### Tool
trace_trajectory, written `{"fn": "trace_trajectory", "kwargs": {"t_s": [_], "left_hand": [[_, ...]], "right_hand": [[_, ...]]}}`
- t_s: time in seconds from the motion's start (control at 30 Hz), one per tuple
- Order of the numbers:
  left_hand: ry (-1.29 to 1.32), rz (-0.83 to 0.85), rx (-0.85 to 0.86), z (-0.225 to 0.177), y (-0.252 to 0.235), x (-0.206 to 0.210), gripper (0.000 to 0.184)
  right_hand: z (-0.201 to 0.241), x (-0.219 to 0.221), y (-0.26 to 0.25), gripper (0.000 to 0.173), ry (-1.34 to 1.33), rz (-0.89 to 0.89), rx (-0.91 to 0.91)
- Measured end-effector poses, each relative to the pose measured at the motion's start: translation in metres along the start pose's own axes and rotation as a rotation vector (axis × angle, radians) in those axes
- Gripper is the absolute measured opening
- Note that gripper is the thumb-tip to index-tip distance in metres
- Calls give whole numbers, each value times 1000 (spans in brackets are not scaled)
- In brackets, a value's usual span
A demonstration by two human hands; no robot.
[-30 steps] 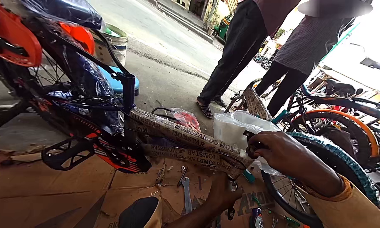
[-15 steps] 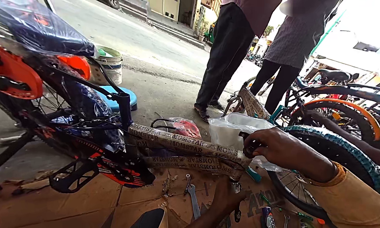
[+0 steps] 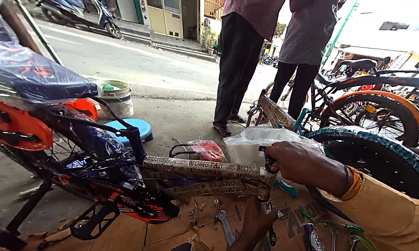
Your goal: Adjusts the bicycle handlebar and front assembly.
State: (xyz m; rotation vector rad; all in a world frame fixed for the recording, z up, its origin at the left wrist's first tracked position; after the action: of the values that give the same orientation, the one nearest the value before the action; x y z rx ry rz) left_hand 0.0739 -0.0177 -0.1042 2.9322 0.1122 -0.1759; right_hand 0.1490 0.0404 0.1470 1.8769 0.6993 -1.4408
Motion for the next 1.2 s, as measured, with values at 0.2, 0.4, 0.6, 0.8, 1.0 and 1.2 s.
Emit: {"fn": "trace_trajectory", "kwargs": {"t_s": [0.2, 0.4, 0.6, 0.8, 1.0, 1.2], "left_hand": [[-21, -17, 2, -2, 2, 0, 79], [-47, -23, -31, -4, 4, 1, 81], [-17, -27, 7, -5, 2, 2, 78], [-36, -27, -4, -4, 3, 2, 80], [-25, -34, 7, -1, 2, 3, 83], [-24, -33, 24, -1, 2, 4, 84]], "right_hand": [[-3, -2, 6, 40, -17, -57, 152], [-4, -3, 9, 17, -54, -70, -28], [-15, -4, 7, 21, -112, -47, -89], [-7, 1, 8, 18, -5, -6, 25], [-4, -4, 13, 44, 13, -16, 106], [-4, 9, 5, 20, -2, -75, 19]]}}
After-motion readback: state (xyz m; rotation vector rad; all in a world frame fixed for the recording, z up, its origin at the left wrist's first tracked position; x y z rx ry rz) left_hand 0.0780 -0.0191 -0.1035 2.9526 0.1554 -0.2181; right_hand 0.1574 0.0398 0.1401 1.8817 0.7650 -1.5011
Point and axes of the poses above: each hand's wrist, its own y-axis away from the middle knuckle, its own x-axis out of the palm, z = x × y, the point moved 1 cm from there along -y, towards the middle knuckle, and after that the axes turned 9 degrees about -x, right-handed, at the moved point
